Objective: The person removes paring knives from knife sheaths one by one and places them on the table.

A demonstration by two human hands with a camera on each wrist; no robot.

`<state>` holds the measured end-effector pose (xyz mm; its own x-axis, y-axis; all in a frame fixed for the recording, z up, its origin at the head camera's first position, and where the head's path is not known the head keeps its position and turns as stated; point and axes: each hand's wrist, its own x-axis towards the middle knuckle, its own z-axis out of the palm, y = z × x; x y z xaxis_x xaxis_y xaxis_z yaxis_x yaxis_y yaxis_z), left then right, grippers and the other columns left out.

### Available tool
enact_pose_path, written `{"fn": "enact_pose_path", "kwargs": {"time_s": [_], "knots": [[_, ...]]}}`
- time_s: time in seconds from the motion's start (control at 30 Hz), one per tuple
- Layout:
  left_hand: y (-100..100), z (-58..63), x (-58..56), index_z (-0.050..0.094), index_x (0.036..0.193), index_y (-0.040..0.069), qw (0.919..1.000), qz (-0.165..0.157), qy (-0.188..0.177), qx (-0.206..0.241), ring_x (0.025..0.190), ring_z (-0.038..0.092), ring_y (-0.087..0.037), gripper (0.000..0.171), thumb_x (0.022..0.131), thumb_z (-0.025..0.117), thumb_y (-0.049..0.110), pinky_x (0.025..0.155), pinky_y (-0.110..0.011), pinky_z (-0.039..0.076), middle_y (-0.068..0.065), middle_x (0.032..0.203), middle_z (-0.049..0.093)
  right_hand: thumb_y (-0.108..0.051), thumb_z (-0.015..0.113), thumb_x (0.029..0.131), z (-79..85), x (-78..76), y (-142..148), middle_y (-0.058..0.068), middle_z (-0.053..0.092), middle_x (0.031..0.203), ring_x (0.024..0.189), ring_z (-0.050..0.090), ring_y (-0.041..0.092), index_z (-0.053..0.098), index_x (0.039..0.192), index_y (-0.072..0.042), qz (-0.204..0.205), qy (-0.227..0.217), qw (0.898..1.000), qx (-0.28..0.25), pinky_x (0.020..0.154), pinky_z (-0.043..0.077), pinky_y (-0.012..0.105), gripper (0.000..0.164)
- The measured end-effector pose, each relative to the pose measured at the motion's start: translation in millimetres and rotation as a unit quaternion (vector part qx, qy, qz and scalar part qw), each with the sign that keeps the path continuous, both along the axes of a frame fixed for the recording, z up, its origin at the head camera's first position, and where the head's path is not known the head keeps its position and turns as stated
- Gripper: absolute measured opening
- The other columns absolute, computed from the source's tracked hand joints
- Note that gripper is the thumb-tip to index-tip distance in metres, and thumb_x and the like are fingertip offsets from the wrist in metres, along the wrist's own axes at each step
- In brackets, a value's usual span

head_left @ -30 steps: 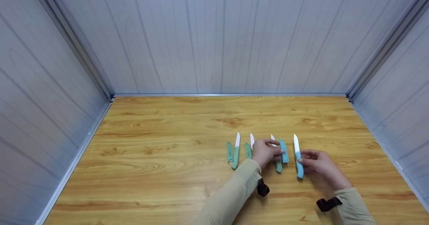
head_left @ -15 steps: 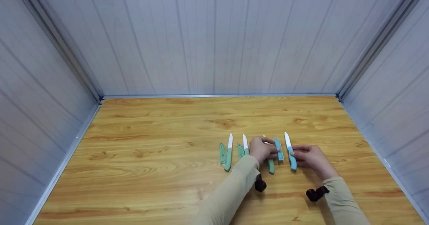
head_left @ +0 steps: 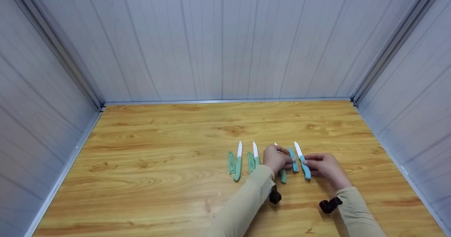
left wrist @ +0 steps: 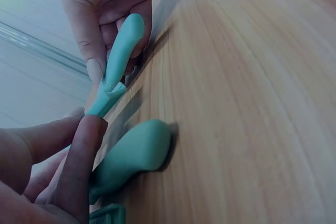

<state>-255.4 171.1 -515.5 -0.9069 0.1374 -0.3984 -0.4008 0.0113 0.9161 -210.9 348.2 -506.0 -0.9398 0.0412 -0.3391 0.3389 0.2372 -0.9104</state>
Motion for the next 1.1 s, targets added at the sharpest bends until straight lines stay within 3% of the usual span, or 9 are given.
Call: {"fn": "enact_pose_path", "kwargs": {"time_s": [0.23,0.83,1.1], "knots": [[2.9,4.5,2.0,0.070,0.088,0.001,0.9999,0.001,0.006,-0.013,0.060,0.066,-0.017,0.021,0.072,0.076,-0.012,0.056,-0.029,0.056,-0.007,0.074,0.065,-0.008,0.068,0.089,-0.4,-0.6,-2.9,0.015,0.066,0.106,0.085,0.066,0.018,0.055,0.121,0.014,-0.007,0.004,1.000,0.023,0.072,0.056,0.032,0.041],[8.4,2.9,6.4,0.068,0.080,-0.002,0.9989,0.014,0.038,-0.024,0.057,0.066,-0.019,0.019,0.071,0.073,-0.018,0.054,-0.031,0.056,-0.007,0.067,0.063,-0.009,0.068,0.088,-1.6,1.0,-5.3,0.011,0.068,0.088,0.070,0.066,0.019,0.062,0.108,0.012,-0.012,0.005,0.996,0.086,0.062,0.057,0.032,0.029],[10.0,0.4,5.1,0.068,0.076,-0.003,0.9963,0.007,0.065,-0.056,0.054,0.063,-0.014,0.019,0.067,0.076,-0.018,0.052,-0.028,0.055,-0.004,0.065,0.062,-0.006,0.067,0.089,-2.1,1.3,-5.7,0.012,0.068,0.087,0.070,0.066,0.019,0.062,0.107,0.012,-0.010,0.013,0.995,0.093,0.062,0.057,0.032,0.026]]}}
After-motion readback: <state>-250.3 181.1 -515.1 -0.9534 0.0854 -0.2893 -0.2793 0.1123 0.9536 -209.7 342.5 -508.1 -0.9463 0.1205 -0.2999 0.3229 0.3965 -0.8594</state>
